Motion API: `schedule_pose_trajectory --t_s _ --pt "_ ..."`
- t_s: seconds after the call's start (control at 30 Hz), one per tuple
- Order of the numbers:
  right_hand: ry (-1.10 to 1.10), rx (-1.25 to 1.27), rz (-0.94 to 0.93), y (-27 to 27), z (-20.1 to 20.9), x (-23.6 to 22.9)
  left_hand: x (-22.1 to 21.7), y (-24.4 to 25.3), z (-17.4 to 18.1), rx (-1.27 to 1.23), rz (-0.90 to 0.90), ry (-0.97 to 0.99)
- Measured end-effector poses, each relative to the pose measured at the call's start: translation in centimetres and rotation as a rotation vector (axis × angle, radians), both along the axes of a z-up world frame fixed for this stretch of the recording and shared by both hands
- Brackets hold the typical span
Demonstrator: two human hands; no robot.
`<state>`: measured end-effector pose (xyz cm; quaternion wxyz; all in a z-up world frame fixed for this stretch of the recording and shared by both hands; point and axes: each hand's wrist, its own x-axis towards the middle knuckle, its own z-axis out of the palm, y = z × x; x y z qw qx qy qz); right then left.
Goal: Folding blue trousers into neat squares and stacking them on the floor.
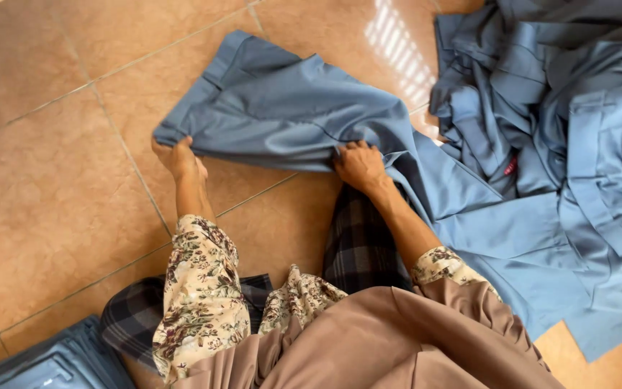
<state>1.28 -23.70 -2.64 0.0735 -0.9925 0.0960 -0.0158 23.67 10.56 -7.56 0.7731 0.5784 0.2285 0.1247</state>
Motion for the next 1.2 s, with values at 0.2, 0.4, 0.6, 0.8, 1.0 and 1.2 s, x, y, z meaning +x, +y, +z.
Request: schedule_pose_trajectory --t_s 0.2,0.4,0.6,0.8,1.0,1.2 --pt "0.300 -0.065 0.093 6.0 -5.5 3.0 -5.9 8.0 -6.5 0.006 0.070 0.455" --pt "0.366 -0.058 0.138 13.5 -3.2 4.9 -8.7 13.5 -0.4 -0.119 0.203 0.407" --pt "0.154 0.062 0.373 21.9 -3.5 6.6 -8.7 27.1 -3.6 -0.003 0.415 0.202" --pt "-0.578 0.038 0.608 26.1 5.1 6.4 -9.5 36.7 -4.4 -0.058 0.514 0.037" --pt "-0.645 0.056 0.739 25.4 5.3 3.0 -9.3 41.7 -8.2 -0.112 0.617 0.054" --pt "-0.472 0.007 0.703 21.8 1.0 1.5 -11.7 44.3 -9.8 0.187 0.713 0.273"
